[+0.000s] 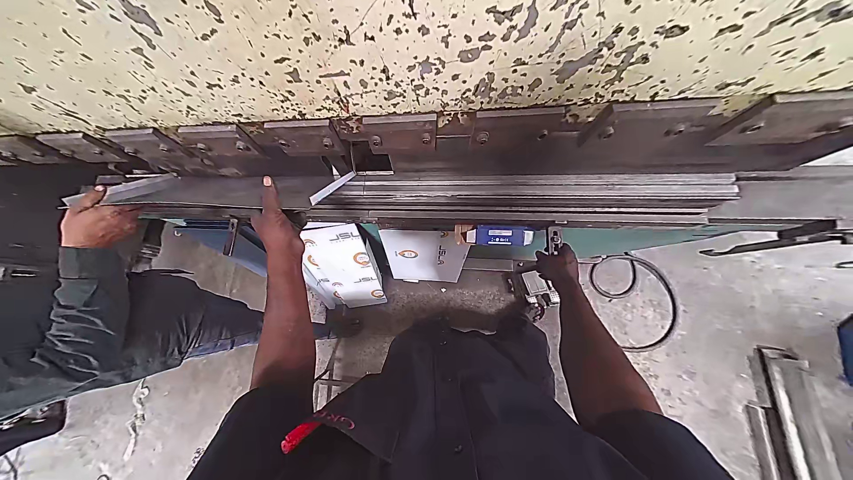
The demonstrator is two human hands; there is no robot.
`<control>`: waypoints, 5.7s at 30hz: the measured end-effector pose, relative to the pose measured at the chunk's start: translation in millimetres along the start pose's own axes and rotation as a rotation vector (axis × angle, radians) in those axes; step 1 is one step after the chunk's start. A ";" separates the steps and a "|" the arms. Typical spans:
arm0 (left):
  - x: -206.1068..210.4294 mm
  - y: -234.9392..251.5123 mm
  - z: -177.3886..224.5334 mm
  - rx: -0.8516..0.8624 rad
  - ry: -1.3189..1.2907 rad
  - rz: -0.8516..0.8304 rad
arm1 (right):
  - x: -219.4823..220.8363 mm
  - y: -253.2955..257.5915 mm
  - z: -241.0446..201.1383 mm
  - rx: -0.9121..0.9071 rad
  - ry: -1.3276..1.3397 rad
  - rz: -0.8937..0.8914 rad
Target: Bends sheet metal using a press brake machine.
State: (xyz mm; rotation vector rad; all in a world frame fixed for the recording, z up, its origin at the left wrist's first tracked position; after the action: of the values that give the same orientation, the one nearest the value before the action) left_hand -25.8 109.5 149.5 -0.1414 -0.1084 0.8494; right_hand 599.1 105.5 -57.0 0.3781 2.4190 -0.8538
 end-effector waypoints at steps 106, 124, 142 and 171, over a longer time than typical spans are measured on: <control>42.2 10.4 52.1 -0.012 0.283 0.223 | 237.2 -214.8 -312.8 -1.176 0.033 -0.378; -238.8 293.5 61.0 0.423 0.331 0.343 | 311.0 -227.4 -375.2 -0.813 0.983 -0.237; -214.1 350.4 9.1 0.422 -0.078 -0.249 | 248.9 -206.7 -319.4 -0.917 0.762 -0.157; 70.1 29.0 91.8 1.238 1.447 -0.341 | 178.6 -219.9 -244.7 -1.006 0.191 -0.672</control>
State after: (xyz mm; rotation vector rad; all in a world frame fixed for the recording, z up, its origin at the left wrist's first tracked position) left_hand -15.2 188.7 237.8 0.4406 1.6759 0.1993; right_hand 263.4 110.7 108.3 -0.7883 2.8049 0.2697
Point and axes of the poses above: each hand's wrist, its own y-axis towards the middle knuckle, its own x-axis out of the palm, z = x × y, the point moved 3 cm from there along y, towards the middle knuckle, and after that the axes turned 5 degrees about y, right-handed, at the moved point
